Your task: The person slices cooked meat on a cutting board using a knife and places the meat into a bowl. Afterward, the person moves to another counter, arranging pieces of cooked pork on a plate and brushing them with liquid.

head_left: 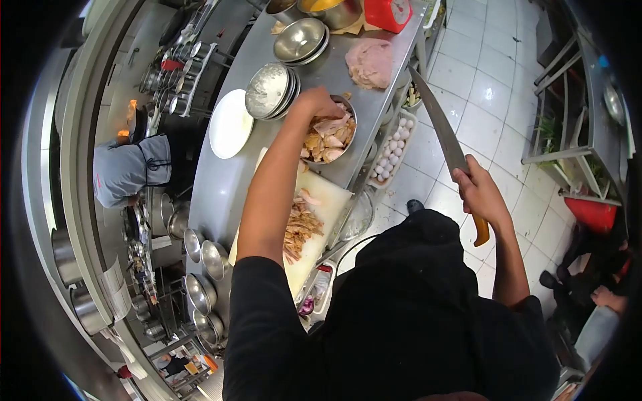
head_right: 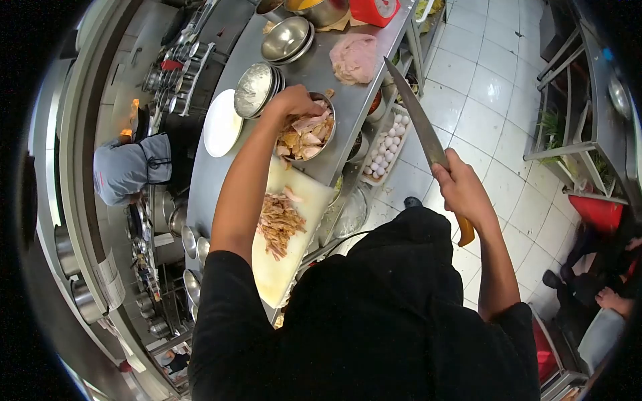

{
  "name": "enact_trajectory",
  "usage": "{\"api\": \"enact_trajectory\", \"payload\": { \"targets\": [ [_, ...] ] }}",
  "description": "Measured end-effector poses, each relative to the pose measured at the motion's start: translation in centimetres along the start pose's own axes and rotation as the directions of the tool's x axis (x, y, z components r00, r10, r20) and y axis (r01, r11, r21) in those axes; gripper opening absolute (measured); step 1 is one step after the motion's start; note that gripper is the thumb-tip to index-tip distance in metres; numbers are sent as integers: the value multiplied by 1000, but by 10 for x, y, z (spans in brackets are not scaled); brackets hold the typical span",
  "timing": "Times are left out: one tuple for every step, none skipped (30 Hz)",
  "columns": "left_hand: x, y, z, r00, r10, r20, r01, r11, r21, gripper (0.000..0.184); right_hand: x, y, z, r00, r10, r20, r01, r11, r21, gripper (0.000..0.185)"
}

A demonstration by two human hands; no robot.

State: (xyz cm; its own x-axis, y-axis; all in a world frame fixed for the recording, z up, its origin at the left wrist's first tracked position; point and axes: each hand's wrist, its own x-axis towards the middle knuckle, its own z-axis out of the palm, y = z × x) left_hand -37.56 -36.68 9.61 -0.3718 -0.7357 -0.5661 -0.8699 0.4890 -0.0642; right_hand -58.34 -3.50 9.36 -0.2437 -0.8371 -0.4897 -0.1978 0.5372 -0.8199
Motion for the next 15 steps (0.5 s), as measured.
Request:
{"api": "enact_trajectory", "payload": {
  "targets": [
    [-4, 4, -3, 1000, 4, 6, -4, 1000, 4, 60, 0, 1, 0, 1000, -6, -8, 6, 1000, 13, 21],
    [-8, 7, -6, 1000, -9, -22, 9, 1000, 4, 60, 1, 1, 0, 1000, -1, -9, 1, 1000, 17, 21],
    [-11, 9, -8, 998, -24, -50, 24, 1000, 3, 60, 2, 2, -1, 1000, -6, -8, 6, 1000, 8, 21],
    [-10, 9, -7, 999, -24, -46, 24, 1000, 6, 60, 3, 2, -1, 1000, -14, -8, 14, 1000, 0, 21],
    [-9, 8, -8, 997, -51, -52, 49, 998, -25, 58, 3, 2, -2, 1000, -13, -7, 13, 1000, 2, 21],
    [-7, 7, -8, 995, -77, -57, 74, 996, -57, 55, 4, 2, -2, 1000, -5, -5, 5, 1000, 8, 21],
    [-7, 6, -6, 995, -77, -56, 74, 996, -55, 55, 5, 2, -3, 1000, 4, -3, -4, 1000, 13, 21],
    [-8, 4, -5, 993, -69, -99, 62, 996, -65, 52, 5, 1, -3, 1000, 5, -3, -4, 1000, 14, 21],
    [-7, 1, -3, 988, -61, -144, 51, 996, -74, 48, 5, 1, -3, 1000, -1, -5, 1, 1000, 11, 21],
    [-6, -4, -1, 988, -62, -143, 51, 996, -74, 48, 5, 0, -3, 1000, -7, -6, 7, 1000, 7, 22],
    [-4, -10, -1, 986, -57, -158, 34, 990, -140, 44, 5, 0, -3, 1000, -8, -4, 8, 1000, 6, 22],
    [-2, -17, 1, 983, -54, -174, 18, 978, -206, 41, 6, 0, -3, 1000, -6, -8, 6, 1000, 9, 22],
    [3, -26, 5, 983, -60, -174, 23, 977, -210, 41, 6, -1, -2, 1000, -5, -10, 5, 1000, 11, 22],
    [8, -36, 9, 969, -49, -242, -23, 958, -285, 35, 7, -2, -2, 1000, -9, -3, 9, 1000, 6, 22],
    [5, -41, 9, 950, -44, -309, -72, 933, -353, 30, 7, -2, -1, 1000, -8, -2, 8, 1000, 5, 22]
  ]
}}
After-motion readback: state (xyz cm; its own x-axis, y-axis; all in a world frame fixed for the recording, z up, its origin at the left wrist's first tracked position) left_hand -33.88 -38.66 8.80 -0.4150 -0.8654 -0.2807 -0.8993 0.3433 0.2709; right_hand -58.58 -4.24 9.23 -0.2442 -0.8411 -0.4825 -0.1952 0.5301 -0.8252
